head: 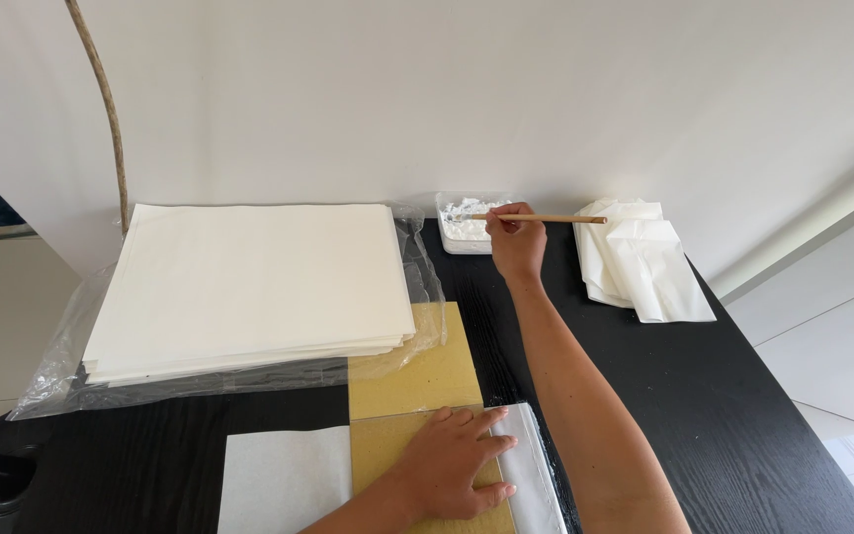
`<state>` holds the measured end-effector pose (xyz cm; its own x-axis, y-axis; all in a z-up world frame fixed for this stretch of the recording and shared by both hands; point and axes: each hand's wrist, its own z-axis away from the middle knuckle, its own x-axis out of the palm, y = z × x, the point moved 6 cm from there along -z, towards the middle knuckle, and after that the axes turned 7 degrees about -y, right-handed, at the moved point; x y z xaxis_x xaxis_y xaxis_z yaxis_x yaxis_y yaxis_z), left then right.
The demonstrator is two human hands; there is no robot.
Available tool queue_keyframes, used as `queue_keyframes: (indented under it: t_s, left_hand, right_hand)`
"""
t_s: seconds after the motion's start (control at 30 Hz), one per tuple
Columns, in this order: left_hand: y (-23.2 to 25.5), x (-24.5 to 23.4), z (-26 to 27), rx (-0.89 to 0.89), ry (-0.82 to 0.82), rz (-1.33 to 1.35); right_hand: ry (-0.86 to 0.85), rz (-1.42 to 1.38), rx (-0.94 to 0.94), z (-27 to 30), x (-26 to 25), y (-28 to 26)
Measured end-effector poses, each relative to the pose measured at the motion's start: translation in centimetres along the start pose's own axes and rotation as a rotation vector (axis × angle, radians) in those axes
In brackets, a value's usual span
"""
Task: Folding paper around a template and applying glue with a brush to assemble a paper bag.
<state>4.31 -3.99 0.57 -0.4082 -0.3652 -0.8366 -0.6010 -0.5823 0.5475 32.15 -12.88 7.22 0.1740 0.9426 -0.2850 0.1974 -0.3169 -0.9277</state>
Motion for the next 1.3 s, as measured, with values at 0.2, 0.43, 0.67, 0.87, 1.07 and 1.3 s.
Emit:
queue_keyframes:
  t_s: [0.2,0.43,0.67,0.87,1.07,1.3]
  left_hand:
    - [0.2,-0.3,0.2,0.009,-0.005,0.023]
    - [0.3,-0.6,0.1,0.005,-0.006,0.028]
    - [0.4,-0.7,0.2,-0.006,-0.021,0.032]
    - [0.4,-1.1,0.2,-0.103,-0.125,0.09]
    - [0.8,-1.0,0.1,-0.122,-0.144,0.055]
    - [0.9,-0.6,0.0,-0.052,-0.077,-0.038]
  right_hand:
    - [-0.039,-0.074,0.002,0.4,1.6,-0.5]
    - [-0.008,-0.12,0.022,0.8,2.2,-0.8]
    - [0.108,-0.265,0.021,1.1,0.5,-0.5]
    - [0.104,-0.54,0.024,1.7,-3.1,-0.2]
    - [-0.052,-0.769,-0.037,5.8,-10.0,1.0]
    - [-0.17,-0.591,-0.093,19.9,-19.1,-2.1]
